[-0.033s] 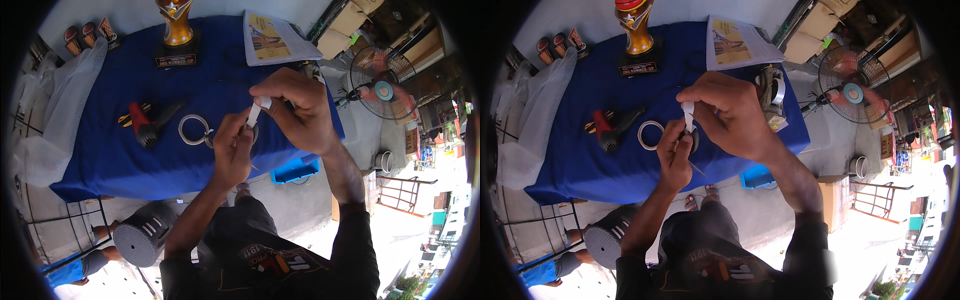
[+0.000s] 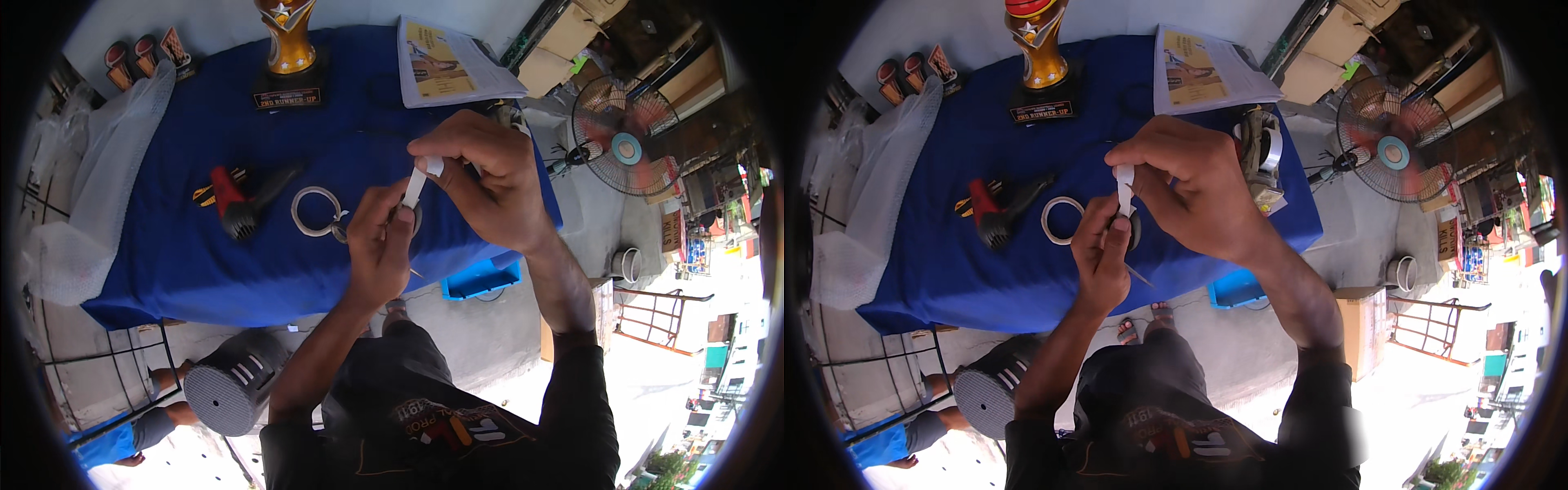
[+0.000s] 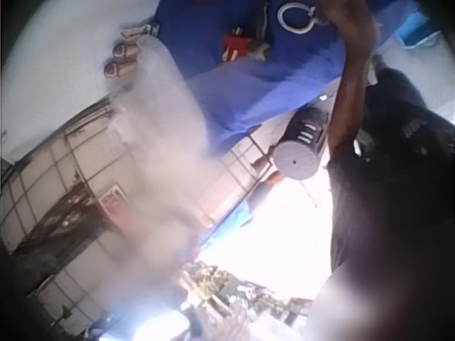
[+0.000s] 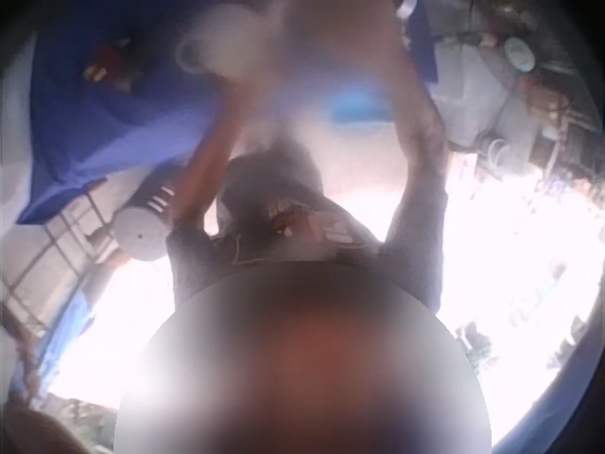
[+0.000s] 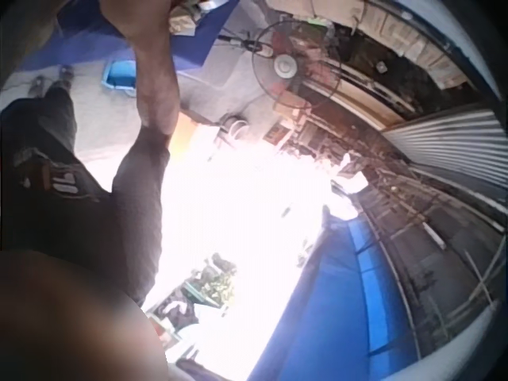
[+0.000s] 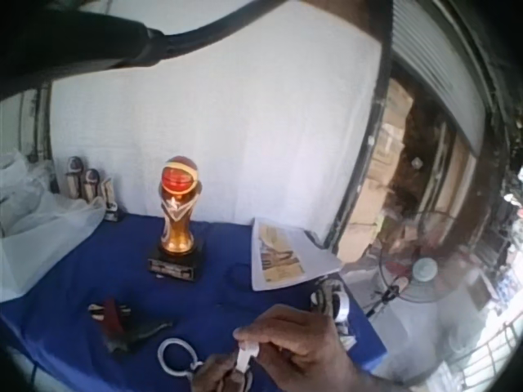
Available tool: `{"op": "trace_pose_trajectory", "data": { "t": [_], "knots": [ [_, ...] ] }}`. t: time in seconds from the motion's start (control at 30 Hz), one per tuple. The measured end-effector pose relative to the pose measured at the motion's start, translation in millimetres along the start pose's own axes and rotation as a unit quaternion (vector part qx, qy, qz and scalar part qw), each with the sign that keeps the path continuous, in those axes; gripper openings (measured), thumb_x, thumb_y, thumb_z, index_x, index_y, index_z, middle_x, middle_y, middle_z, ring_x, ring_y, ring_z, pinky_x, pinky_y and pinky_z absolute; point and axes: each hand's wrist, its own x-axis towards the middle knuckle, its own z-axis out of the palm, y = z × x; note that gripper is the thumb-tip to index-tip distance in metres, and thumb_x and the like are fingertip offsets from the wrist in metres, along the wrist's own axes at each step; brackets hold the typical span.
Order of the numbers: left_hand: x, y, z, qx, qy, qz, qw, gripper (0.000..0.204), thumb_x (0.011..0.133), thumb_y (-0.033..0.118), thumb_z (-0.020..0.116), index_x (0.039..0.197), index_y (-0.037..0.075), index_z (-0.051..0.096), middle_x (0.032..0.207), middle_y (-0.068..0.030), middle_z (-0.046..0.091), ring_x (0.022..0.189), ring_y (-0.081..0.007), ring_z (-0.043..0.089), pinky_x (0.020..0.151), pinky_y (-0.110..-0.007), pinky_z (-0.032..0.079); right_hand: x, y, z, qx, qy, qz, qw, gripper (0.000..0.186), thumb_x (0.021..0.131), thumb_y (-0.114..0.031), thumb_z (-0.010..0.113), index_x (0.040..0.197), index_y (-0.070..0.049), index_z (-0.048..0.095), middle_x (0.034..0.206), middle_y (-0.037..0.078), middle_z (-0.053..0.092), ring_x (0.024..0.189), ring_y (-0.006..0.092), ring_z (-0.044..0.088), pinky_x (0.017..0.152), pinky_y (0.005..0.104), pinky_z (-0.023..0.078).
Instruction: The person wraps a small black cable with white tape, repeatedly folding and pressing the tape around the cable. They then use scissors to trim the excess tape and continue wrapping the cable with additional tape.
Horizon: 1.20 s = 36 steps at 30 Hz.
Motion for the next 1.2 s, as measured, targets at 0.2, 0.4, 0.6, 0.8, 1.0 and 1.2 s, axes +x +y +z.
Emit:
{"op": "trace_pose_trajectory", "data": {
  "t": [0.2, 0.4, 0.6, 0.8, 1.0, 1.2],
  "knots": [
    [-4, -3, -7, 0.011, -0.028, 0.024, 0.999, 0.019, 0.095, 0.002, 0.064, 0.111, -0.008, 0.061, 0.093, -0.0038, 0.056, 0.074, -0.0052, 0.049, 0.063, -0.022, 0.038, -2, 13, 4, 0.093, 0.038, 0.064, 0.993, 0.016, 0.086, 0.009, 0.066, 0.099, 0.001, 0.071, 0.086, 0.008, 0.068, 0.075, 0.0106, 0.066, 0.06, 0.0243, 0.05],
    [-12, 8, -12, -0.06, -0.064, -0.059, 0.994, 0.015, 0.094, 0.0, 0.063, 0.107, -0.009, 0.062, 0.091, -0.0026, 0.056, 0.071, -0.0042, 0.048, 0.059, -0.021, 0.037, -7, 18, 5, 0.153, 0.008, 0.111, 0.982, 0.009, 0.089, 0.004, 0.068, 0.098, 0.002, 0.071, 0.088, 0.006, 0.069, 0.078, 0.0087, 0.066, 0.065, 0.0232, 0.052],
    [-16, 16, -12, -0.033, -0.045, -0.07, 0.996, 0.01, 0.088, -0.001, 0.068, 0.096, -0.004, 0.062, 0.077, -0.0004, 0.056, 0.063, -0.0031, 0.047, 0.055, -0.023, 0.035, -13, 21, 15, 0.196, 0.007, 0.183, 0.963, 0.007, 0.091, 0.0, 0.068, 0.097, 0.003, 0.072, 0.088, 0.007, 0.069, 0.075, 0.0093, 0.065, 0.064, 0.0239, 0.051],
    [-25, 20, -12, -0.089, -0.017, -0.08, 0.993, 0.012, 0.091, -0.005, 0.066, 0.103, -0.005, 0.065, 0.08, 0.0006, 0.058, 0.07, -0.0023, 0.05, 0.061, -0.02, 0.039, -28, 29, 46, 0.361, 0.023, 0.351, 0.864, 0.012, 0.1, -0.012, 0.06, 0.106, -0.002, 0.062, 0.086, 0.004, 0.064, 0.065, 0.0101, 0.065, 0.057, 0.0258, 0.059],
    [-32, 18, -12, -0.095, 0.049, -0.08, 0.991, 0.024, 0.094, -0.006, 0.062, 0.118, -0.007, 0.062, 0.094, -0.0069, 0.069, 0.089, -0.008, 0.063, 0.08, -0.022, 0.05, -37, 34, 62, 0.408, 0.076, 0.415, 0.809, 0.012, 0.104, -0.017, 0.052, 0.108, -0.006, 0.052, 0.081, 0.006, 0.062, 0.06, 0.0112, 0.064, 0.047, 0.0243, 0.056],
    [-32, 20, -19, -0.06, -0.023, -0.1, 0.993, 0.025, 0.094, -0.005, 0.062, 0.119, -0.008, 0.059, 0.098, -0.0113, 0.07, 0.093, -0.0109, 0.066, 0.083, -0.024, 0.052, -34, 30, 60, 0.322, 0.037, 0.405, 0.855, 0.012, 0.104, -0.017, 0.051, 0.107, -0.006, 0.053, 0.066, 0.003, 0.057, 0.046, 0.0074, 0.051, 0.036, 0.0215, 0.036]
  ]
}}
